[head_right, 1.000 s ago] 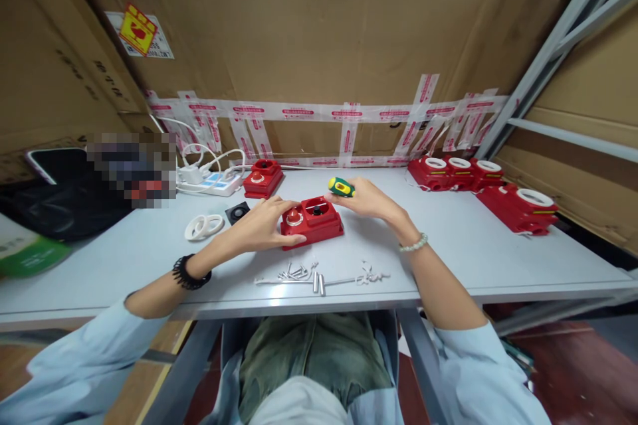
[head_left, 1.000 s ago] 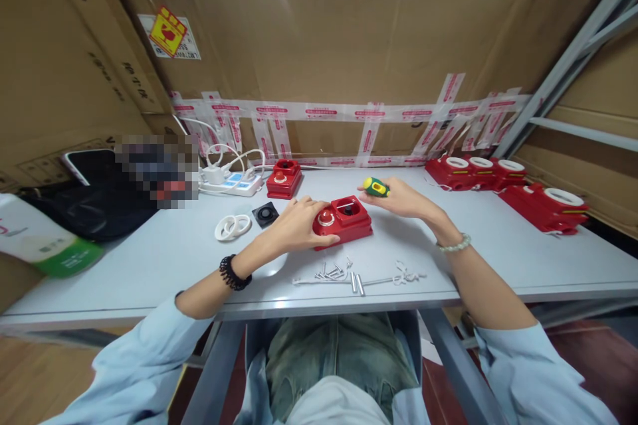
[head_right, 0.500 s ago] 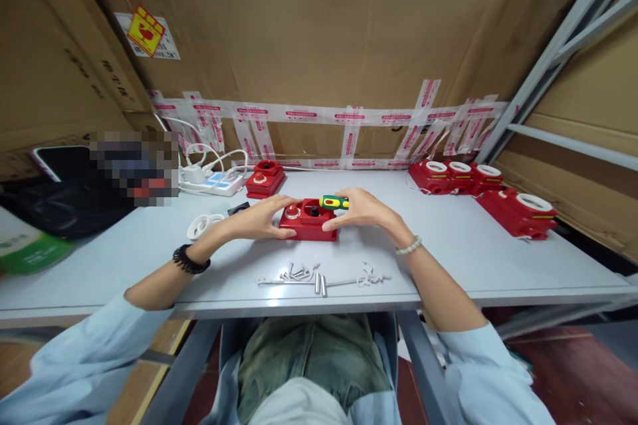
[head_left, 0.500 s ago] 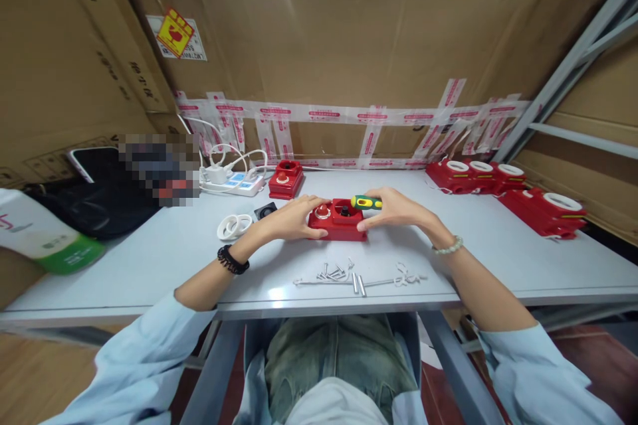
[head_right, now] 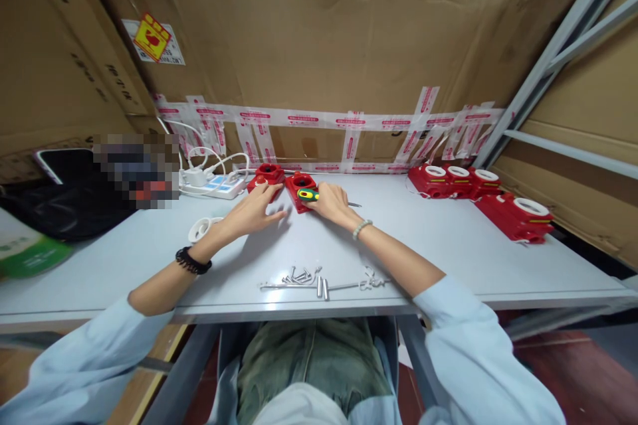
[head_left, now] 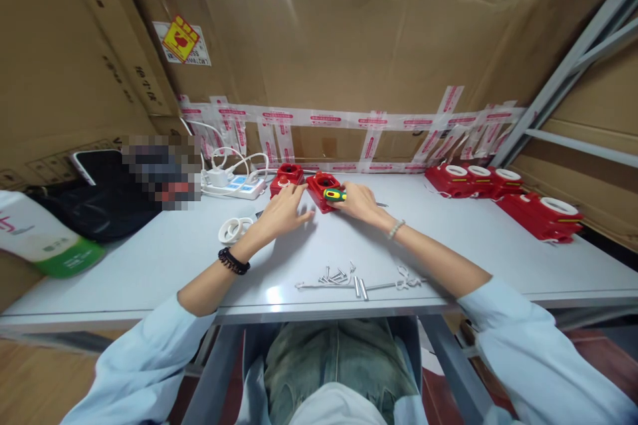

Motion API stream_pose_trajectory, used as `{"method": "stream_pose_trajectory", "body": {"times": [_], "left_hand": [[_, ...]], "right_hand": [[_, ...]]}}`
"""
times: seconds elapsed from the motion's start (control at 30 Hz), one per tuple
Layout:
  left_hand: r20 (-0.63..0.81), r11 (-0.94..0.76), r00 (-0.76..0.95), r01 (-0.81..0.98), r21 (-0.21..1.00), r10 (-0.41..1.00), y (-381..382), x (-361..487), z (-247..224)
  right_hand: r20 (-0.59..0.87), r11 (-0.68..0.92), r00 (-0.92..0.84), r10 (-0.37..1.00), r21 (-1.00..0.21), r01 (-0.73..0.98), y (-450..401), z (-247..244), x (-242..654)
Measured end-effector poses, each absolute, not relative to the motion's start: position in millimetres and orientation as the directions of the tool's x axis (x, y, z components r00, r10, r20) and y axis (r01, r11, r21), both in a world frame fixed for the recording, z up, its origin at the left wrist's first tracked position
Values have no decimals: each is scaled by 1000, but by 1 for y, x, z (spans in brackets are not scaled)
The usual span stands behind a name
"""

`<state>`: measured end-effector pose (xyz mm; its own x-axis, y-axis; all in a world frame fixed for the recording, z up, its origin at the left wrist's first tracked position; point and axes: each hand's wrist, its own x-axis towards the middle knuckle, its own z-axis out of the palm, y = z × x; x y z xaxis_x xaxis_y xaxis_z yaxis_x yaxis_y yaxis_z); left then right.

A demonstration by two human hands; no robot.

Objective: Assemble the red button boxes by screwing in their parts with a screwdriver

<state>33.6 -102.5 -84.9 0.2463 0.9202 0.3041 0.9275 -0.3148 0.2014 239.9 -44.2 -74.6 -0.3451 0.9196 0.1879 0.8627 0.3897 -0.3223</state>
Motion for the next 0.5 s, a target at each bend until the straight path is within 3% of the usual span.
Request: {"method": "stream_pose_trajectory", "body": {"times": [0.33, 0.5], "left_hand": [[371, -289, 217, 945, 153, 903, -106, 33, -80], [376, -311, 235, 938, 152, 896, -109, 35, -79]], "right_hand": [[137, 430, -408, 903, -346, 834, -22, -71, 198], [241, 385, -321, 916, -305, 871, -19, -47, 239]]}}
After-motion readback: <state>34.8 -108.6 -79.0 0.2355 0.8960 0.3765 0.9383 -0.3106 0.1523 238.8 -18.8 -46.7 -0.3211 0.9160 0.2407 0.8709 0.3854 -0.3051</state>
